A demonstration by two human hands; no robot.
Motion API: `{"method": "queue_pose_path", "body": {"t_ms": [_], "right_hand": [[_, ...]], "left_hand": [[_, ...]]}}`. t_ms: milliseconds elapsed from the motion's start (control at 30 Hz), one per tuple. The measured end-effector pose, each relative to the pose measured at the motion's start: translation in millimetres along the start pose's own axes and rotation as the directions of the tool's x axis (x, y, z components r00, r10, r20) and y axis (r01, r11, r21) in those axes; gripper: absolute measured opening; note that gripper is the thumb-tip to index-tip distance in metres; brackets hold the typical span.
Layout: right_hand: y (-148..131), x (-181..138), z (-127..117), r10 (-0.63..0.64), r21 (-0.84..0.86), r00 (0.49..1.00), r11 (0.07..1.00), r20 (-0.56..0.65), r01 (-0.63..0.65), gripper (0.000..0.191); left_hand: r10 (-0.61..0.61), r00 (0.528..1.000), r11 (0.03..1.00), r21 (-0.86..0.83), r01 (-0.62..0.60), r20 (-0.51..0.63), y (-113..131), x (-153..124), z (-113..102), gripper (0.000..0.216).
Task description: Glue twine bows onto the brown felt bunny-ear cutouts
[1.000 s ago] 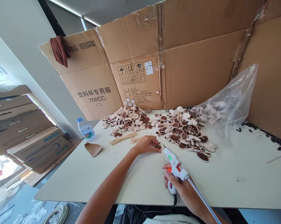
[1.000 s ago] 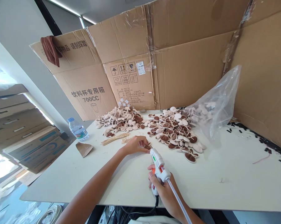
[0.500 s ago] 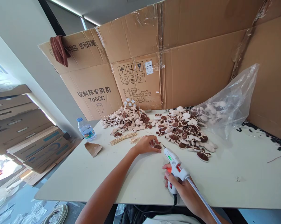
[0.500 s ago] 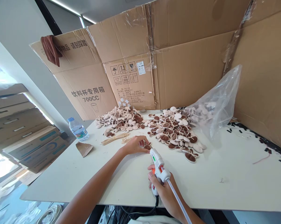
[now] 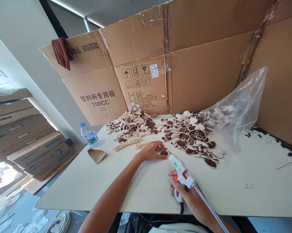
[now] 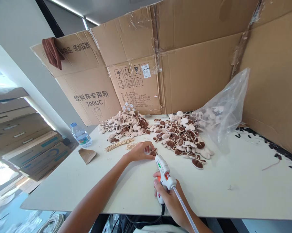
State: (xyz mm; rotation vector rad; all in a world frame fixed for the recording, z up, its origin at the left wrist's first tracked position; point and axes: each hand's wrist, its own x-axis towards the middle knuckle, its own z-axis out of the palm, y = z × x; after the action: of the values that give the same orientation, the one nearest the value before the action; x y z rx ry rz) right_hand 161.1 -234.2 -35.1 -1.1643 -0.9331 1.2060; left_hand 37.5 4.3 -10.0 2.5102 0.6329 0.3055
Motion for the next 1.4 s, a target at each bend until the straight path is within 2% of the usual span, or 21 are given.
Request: {"method": "queue_pose_path", "body": {"t_ms": [100,300,733,1167,1400], "right_hand": [[0.4,0.3,-0.4,0.000,-0.009,1.000,1.000,0.004,0.000,0.053],[0.3,0.3,-0.3,-0.001,0.003,1.000,1.000,0.007,0.001,0.052],[0.5,-0.4,0.4,-0.006,-0.020,1.000,1.000,0.009,0.006,0.051],[2.2,-0.3,0.6,-0.016,-0.083,1.000,0.996,0.007,0.017,0.048],[5.3,3.3,6.9,-0.025,-0.105,0.995,0.994,-0.099,0.014,0.059]], "left_hand": [[0.010,1.000,1.000,0.020,-0.009,-0.018,0.9,0.4,1.7,0.046],[0.038,0.999,0.999,-0.008,-0.038,0.036,-0.7,-1.0,-3.3,0.046],[0.103,0.994,0.994,0.037,-0.102,-0.030,0.4,1.6,3.3,0.040],[0.057,0.998,0.998,0.017,-0.056,-0.024,4.6,-0.8,2.0,0.043],[0.067,0.997,0.998,0.021,-0.066,-0.034,3.5,0.9,2.9,0.039]]}}
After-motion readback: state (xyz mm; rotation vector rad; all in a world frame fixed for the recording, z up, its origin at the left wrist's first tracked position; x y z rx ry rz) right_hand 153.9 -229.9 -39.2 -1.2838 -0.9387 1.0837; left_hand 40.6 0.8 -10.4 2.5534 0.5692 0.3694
